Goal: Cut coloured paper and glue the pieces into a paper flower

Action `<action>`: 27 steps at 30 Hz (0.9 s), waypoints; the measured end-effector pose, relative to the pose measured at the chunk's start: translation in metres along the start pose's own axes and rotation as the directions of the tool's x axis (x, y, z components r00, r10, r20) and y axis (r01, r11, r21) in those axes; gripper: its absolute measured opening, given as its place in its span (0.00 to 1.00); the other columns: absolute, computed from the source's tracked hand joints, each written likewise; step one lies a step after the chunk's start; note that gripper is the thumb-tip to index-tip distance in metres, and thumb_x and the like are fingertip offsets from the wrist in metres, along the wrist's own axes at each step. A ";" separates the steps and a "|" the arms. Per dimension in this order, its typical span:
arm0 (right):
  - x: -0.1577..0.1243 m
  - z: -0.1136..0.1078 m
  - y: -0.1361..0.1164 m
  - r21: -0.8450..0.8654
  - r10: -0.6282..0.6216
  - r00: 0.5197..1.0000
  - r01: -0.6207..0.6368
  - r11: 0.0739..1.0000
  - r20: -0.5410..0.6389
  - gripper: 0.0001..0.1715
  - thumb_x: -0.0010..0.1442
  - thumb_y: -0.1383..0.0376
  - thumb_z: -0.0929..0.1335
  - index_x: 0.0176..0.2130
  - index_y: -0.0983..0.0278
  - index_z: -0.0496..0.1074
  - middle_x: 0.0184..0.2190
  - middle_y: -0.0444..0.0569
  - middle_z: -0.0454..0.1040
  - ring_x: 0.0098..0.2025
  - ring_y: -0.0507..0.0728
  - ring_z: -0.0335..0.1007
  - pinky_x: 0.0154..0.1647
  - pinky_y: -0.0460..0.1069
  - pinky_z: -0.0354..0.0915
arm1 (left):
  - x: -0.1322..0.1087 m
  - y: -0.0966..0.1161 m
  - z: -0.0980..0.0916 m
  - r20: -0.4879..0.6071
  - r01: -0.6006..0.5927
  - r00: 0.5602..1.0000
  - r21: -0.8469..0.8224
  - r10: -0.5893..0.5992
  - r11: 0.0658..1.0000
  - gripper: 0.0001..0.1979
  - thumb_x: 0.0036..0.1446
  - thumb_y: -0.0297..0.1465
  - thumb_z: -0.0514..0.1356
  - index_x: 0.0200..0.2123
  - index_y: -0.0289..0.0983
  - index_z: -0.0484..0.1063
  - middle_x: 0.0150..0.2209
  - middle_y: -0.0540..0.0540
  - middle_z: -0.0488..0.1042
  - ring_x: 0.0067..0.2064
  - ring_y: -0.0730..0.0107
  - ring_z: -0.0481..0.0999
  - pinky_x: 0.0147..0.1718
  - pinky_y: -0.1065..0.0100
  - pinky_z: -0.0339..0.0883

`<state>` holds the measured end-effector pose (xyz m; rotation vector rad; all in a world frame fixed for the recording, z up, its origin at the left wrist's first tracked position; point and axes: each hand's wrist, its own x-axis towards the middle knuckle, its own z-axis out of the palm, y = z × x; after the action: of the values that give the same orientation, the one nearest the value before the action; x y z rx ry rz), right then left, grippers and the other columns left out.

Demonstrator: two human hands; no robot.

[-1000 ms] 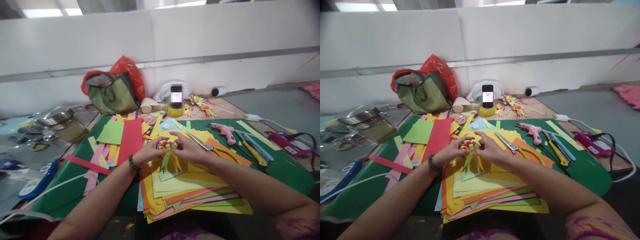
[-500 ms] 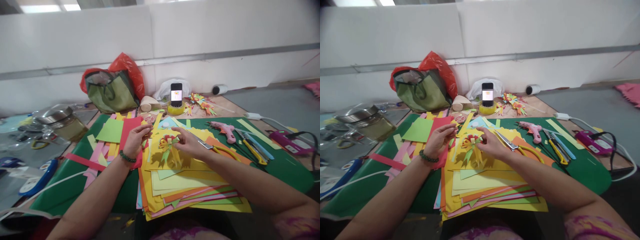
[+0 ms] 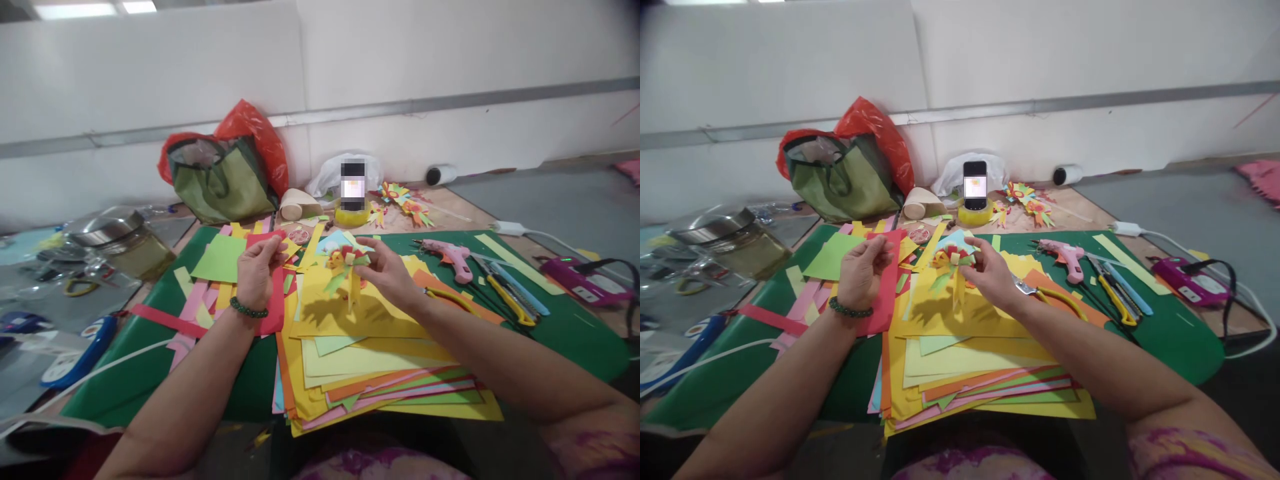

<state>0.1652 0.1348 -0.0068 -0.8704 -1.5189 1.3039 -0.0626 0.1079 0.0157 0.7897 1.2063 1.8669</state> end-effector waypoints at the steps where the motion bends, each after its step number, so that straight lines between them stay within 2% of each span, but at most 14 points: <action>1: 0.002 -0.002 -0.001 0.030 -0.038 0.998 0.039 0.999 -0.055 0.31 0.48 0.61 0.71 0.51 0.62 0.62 0.33 0.44 0.74 0.33 0.54 0.71 0.33 0.50 0.67 | 0.000 0.002 -0.001 -0.015 -0.043 0.999 0.005 0.043 0.999 0.16 0.37 0.40 0.73 0.24 0.35 0.76 0.23 0.50 0.76 0.21 0.80 0.70 0.25 0.75 0.68; 4: 0.006 -0.007 -0.005 0.096 -0.158 0.963 0.182 0.979 -0.217 0.27 0.50 0.63 0.71 0.49 0.59 0.63 0.36 0.45 0.75 0.37 0.55 0.72 0.38 0.51 0.69 | -0.001 0.006 -0.001 -0.016 -0.138 0.990 0.015 0.138 0.990 0.17 0.42 0.43 0.70 0.24 0.35 0.75 0.21 0.51 0.74 0.21 0.80 0.70 0.23 0.76 0.66; 7: 0.009 -0.011 -0.006 0.102 -0.211 0.938 0.247 0.964 -0.276 0.25 0.50 0.65 0.70 0.48 0.58 0.64 0.35 0.43 0.74 0.36 0.54 0.72 0.37 0.51 0.70 | -0.006 0.008 0.000 0.072 -0.148 0.987 0.023 0.146 0.989 0.18 0.45 0.46 0.68 0.23 0.36 0.74 0.19 0.51 0.72 0.21 0.79 0.70 0.23 0.76 0.65; 9: 0.010 -0.012 -0.005 0.090 -0.203 0.941 0.234 0.968 -0.272 0.24 0.50 0.65 0.69 0.48 0.58 0.64 0.34 0.42 0.73 0.35 0.54 0.71 0.35 0.50 0.70 | -0.009 0.011 -0.001 0.201 -0.109 0.975 0.050 0.097 0.993 0.19 0.44 0.47 0.68 0.20 0.37 0.73 0.17 0.52 0.70 0.19 0.78 0.68 0.20 0.75 0.63; 11: 0.010 -0.012 -0.004 0.088 -0.179 0.948 0.209 0.974 -0.262 0.24 0.50 0.65 0.69 0.48 0.58 0.65 0.32 0.42 0.73 0.33 0.53 0.71 0.33 0.50 0.69 | -0.013 0.015 -0.004 0.407 -0.041 0.913 0.105 -0.005 0.994 0.22 0.44 0.49 0.67 0.16 0.37 0.71 0.13 0.52 0.66 0.17 0.76 0.66 0.18 0.74 0.61; 12: 0.010 -0.012 -0.004 0.093 -0.171 0.950 0.201 0.975 -0.259 0.24 0.50 0.65 0.69 0.48 0.58 0.65 0.32 0.42 0.72 0.32 0.53 0.70 0.33 0.49 0.69 | -0.013 0.018 -0.005 0.533 -0.005 0.843 0.148 -0.075 0.989 0.24 0.46 0.49 0.66 0.14 0.37 0.69 0.11 0.52 0.63 0.16 0.76 0.66 0.17 0.73 0.60; 13: 0.010 -0.011 -0.003 0.100 -0.165 0.952 0.196 0.975 -0.256 0.24 0.49 0.65 0.69 0.47 0.59 0.65 0.31 0.41 0.72 0.32 0.53 0.70 0.32 0.49 0.69 | -0.014 0.021 -0.007 0.661 0.027 0.733 0.208 -0.161 0.978 0.25 0.48 0.49 0.65 0.12 0.37 0.68 0.10 0.51 0.62 0.16 0.74 0.66 0.17 0.72 0.59; 15: 0.009 -0.011 -0.004 0.115 -0.155 0.957 0.188 0.976 -0.243 0.24 0.49 0.65 0.70 0.47 0.59 0.65 0.31 0.41 0.71 0.31 0.52 0.69 0.31 0.49 0.68 | -0.014 0.026 -0.011 0.847 0.055 0.394 0.366 -0.357 0.929 0.21 0.48 0.47 0.66 0.16 0.37 0.74 0.13 0.47 0.68 0.18 0.70 0.71 0.19 0.70 0.62; 17: 0.007 -0.009 -0.005 0.115 -0.144 0.965 0.173 0.978 -0.219 0.25 0.48 0.64 0.70 0.47 0.59 0.65 0.30 0.41 0.71 0.30 0.52 0.67 0.30 0.49 0.67 | -0.013 0.031 -0.012 0.866 0.025 0.066 0.495 -0.496 0.868 0.17 0.41 0.43 0.71 0.31 0.36 0.80 0.24 0.42 0.78 0.26 0.63 0.77 0.25 0.67 0.68; 18: 0.006 -0.009 -0.005 0.103 -0.139 0.969 0.162 0.981 -0.202 0.25 0.48 0.64 0.70 0.47 0.60 0.64 0.30 0.41 0.71 0.29 0.51 0.66 0.29 0.48 0.66 | -0.012 0.032 -0.011 0.848 0.009 -0.033 0.529 -0.529 0.848 0.23 0.37 0.41 0.73 0.38 0.37 0.80 0.30 0.40 0.80 0.31 0.59 0.79 0.29 0.65 0.70; 19: 0.005 -0.008 -0.006 0.086 -0.132 0.974 0.149 0.985 -0.182 0.25 0.49 0.63 0.70 0.47 0.60 0.64 0.29 0.41 0.70 0.28 0.51 0.65 0.28 0.48 0.65 | -0.012 0.033 -0.011 0.837 0.001 -0.071 0.544 -0.543 0.839 0.26 0.35 0.41 0.74 0.40 0.37 0.80 0.33 0.39 0.80 0.34 0.57 0.79 0.32 0.64 0.71; 20: 0.004 -0.007 -0.007 0.067 -0.125 0.979 0.137 0.988 -0.161 0.25 0.49 0.63 0.69 0.47 0.60 0.64 0.29 0.41 0.70 0.28 0.51 0.64 0.27 0.47 0.65 | -0.012 0.033 -0.011 0.833 -0.001 -0.057 0.551 -0.550 0.834 0.24 0.36 0.42 0.74 0.38 0.37 0.80 0.32 0.39 0.80 0.34 0.58 0.78 0.33 0.63 0.71; 22: 0.003 -0.006 -0.008 0.036 -0.112 0.986 0.117 0.992 -0.124 0.25 0.49 0.62 0.69 0.47 0.61 0.64 0.29 0.41 0.70 0.28 0.51 0.64 0.27 0.47 0.64 | -0.013 0.033 -0.010 0.825 0.009 0.052 0.564 -0.563 0.826 0.17 0.42 0.45 0.70 0.26 0.36 0.79 0.25 0.41 0.76 0.27 0.63 0.75 0.28 0.65 0.68; 27: 0.000 -0.004 -0.008 0.002 -0.091 0.993 0.092 0.996 -0.081 0.25 0.50 0.61 0.69 0.48 0.60 0.63 0.33 0.44 0.73 0.32 0.53 0.67 0.29 0.48 0.65 | -0.014 0.025 -0.008 0.761 0.104 0.487 0.437 -0.429 0.894 0.18 0.36 0.39 0.74 0.29 0.37 0.76 0.22 0.48 0.70 0.25 0.71 0.69 0.26 0.70 0.64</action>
<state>0.1688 0.1349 0.0016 -0.8307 -1.4739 1.1920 -0.0685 0.0855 0.0346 1.3923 0.8955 0.7609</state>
